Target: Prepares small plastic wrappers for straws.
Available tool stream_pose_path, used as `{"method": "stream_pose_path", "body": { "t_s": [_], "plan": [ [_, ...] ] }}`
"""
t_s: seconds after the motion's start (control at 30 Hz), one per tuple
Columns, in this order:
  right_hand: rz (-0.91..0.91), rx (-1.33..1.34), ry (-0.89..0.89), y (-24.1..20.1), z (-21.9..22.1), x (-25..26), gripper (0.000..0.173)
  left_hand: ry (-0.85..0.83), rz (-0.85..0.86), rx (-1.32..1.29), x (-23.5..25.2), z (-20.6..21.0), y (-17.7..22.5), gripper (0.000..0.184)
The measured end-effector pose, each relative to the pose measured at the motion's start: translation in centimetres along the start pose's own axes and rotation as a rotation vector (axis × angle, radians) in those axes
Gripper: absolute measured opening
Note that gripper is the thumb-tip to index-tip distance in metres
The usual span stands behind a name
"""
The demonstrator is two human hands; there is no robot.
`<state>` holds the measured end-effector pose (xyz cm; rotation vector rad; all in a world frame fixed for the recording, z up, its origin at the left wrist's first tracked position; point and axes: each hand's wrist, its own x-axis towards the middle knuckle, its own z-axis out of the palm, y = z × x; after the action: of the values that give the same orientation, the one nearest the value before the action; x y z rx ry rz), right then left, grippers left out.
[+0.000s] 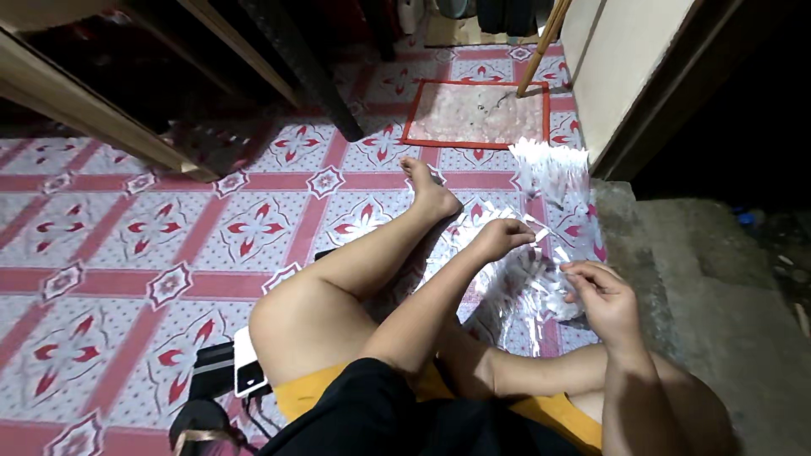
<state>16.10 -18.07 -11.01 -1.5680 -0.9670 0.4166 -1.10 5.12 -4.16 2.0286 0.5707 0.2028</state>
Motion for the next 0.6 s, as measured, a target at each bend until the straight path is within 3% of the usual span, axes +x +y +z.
{"method": "stream_pose_path", "body": {
  "t_s": [0.23, 0.37, 0.43, 0.5, 0.6],
  "plan": [
    [0.001, 0.073, -0.026, -0.4, 0.5, -0.4, 0.014, 0.218, 0.147, -0.243, -2.4, 1.2, 3.2, 0.019],
    [-0.033, 0.149, -0.031, -1.0, 0.5, -0.5, 0.013, 0.335, 0.244, -0.455, -2.8, 2.2, 5.4, 0.05],
    [-0.037, 0.182, -0.036, -1.5, 0.5, -0.6, 0.012, 0.349, 0.282, -0.481, -2.7, 2.8, 5.7, 0.057],
    [-0.038, 0.212, -0.057, -1.9, 0.5, -0.6, 0.011, 0.346, 0.316, -0.447, -2.5, 3.6, 5.5, 0.049],
    [-0.038, 0.239, -0.099, -1.8, 0.4, -0.7, 0.011, 0.292, 0.315, -0.375, -2.1, 4.4, 4.4, 0.019]
  ]
}}
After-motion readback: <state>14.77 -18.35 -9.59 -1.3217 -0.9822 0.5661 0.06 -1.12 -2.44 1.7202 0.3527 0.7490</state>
